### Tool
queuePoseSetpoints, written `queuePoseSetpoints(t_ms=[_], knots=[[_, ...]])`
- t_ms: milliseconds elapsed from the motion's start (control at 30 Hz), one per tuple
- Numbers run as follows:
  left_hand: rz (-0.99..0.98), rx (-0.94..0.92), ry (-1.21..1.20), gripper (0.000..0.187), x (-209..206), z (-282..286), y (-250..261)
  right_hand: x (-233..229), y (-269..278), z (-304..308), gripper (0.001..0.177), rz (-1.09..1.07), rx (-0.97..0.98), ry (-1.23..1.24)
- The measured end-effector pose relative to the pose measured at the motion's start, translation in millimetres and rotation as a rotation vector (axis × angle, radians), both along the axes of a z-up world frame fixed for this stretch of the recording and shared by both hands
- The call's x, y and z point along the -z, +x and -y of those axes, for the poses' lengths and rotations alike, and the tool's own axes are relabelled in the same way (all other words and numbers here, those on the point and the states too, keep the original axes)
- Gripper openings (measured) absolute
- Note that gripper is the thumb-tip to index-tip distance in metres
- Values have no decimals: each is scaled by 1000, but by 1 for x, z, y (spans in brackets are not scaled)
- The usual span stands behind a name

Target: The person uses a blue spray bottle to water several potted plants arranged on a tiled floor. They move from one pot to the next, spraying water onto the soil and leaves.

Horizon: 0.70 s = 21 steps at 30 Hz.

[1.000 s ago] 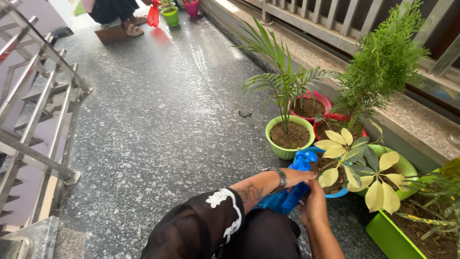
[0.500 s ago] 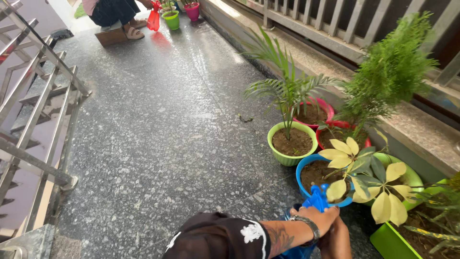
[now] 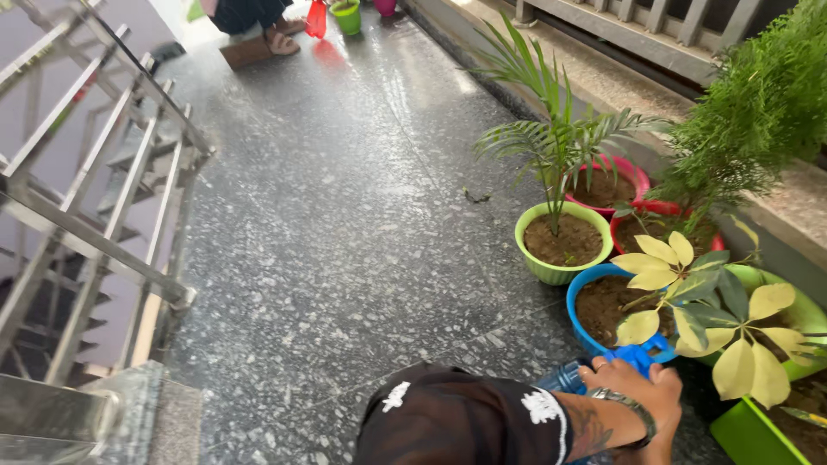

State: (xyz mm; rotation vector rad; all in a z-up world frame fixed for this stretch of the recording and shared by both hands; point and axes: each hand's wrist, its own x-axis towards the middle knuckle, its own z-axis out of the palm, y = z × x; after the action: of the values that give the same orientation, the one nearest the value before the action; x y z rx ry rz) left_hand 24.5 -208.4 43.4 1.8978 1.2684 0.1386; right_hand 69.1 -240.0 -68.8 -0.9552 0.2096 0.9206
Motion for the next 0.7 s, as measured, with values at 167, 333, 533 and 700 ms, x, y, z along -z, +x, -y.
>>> queuePoseSetpoints(t_ms=[167,333,533,700], knots=[[80,-12,131,55,36,8,21,13,13,-2,57,33,-17,113],[138,-130,-5,63,61,20,24,37,22,18,48,10,-65,-40],[160,-207,-333,85,-6,24,20,56,74,26,48,305,-129,-77],[226,-206,-477,91,-50,25,6,6,44,50,38,506,25,-165]])
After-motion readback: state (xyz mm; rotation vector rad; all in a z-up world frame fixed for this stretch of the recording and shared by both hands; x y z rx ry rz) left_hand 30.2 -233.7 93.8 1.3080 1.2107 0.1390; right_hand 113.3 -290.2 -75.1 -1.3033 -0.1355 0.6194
